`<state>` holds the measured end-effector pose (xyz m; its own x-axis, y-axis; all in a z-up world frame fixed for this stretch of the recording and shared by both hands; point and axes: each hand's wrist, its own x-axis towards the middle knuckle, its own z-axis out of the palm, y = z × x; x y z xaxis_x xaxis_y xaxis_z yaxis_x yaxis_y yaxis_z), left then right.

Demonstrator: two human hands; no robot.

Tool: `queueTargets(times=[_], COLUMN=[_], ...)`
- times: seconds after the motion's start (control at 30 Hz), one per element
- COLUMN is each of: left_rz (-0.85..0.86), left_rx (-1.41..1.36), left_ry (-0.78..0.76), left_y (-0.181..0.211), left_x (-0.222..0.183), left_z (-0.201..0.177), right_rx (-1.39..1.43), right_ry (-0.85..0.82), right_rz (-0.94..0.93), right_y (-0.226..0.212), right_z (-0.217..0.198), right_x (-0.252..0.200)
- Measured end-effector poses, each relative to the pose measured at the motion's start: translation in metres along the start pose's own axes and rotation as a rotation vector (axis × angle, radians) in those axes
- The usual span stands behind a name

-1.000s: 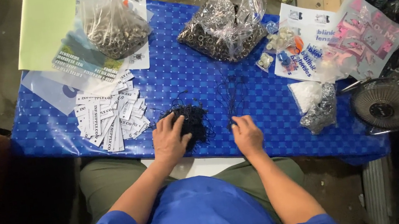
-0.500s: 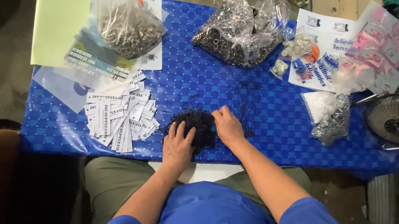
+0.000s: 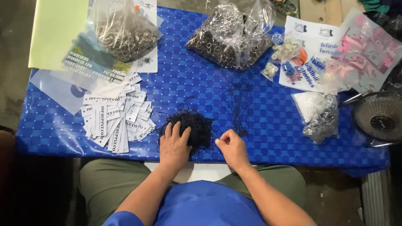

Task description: Sorting individual black cable ties from a pile on a work table by picking and placing them one by one.

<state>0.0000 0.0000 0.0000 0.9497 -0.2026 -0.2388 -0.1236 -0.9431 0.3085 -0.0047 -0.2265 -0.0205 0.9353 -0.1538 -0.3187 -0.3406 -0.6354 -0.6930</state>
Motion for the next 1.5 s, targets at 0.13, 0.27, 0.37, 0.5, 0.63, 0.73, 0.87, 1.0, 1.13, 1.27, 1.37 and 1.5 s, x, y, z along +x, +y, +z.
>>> queueTargets(times=[0.13,0.27,0.37,0.5,0.63,0.73,0.87,1.0,1.13,1.27,1.37,1.5], left_rz=[-0.027,0.24,0.404,0.254,-0.001,0.007,0.251,0.219,0.126,0.1,0.17,0.252], left_rx=[-0.011,-0.143,-0.248,-0.47,-0.657,-0.725,-0.888,-0.869,-0.867,-0.701,-0.614,-0.532], left_ry=[-0.011,0.321,0.362,0.237,-0.012,-0.01,0.049,-0.142,-0.121,-0.035,-0.068,-0.094], left_y=[0.01,0.029,0.03,0.03,0.032,0.041,0.066,0.083,0.073,0.064,0.072,0.091], left_x=[-0.009,-0.018,0.005,0.02,0.01,0.005,-0.004,0.002,0.009,0.004,-0.003,-0.008], left_z=[-0.01,-0.021,0.051,0.077,0.053,0.034,-0.009,-0.003,0.004,-0.001,-0.003,-0.007], right_rx=[0.258,0.555,0.594,0.809,1.026,0.994,0.769,0.577,0.31,0.092,0.16,0.207], right_ry=[-0.043,-0.105,-0.138,-0.057,-0.004,-0.025,-0.052,-0.014,0.083,-0.018,-0.142,-0.352], right_rz=[0.115,0.2,0.166,0.101,0.182,0.155,0.093,-0.014,-0.045,-0.067,-0.151,-0.307], right_y=[0.007,0.007,0.012,-0.008,-0.022,-0.037,-0.056,-0.052,-0.047,-0.033,-0.044,-0.071], right_z=[0.002,0.012,0.013,-0.016,-0.056,-0.077,-0.082,-0.079,-0.105,-0.116,-0.114,-0.1], right_x=[-0.015,-0.029,-0.031,-0.025,-0.026,-0.033,-0.048,-0.043,-0.036,-0.041,-0.053,-0.071])
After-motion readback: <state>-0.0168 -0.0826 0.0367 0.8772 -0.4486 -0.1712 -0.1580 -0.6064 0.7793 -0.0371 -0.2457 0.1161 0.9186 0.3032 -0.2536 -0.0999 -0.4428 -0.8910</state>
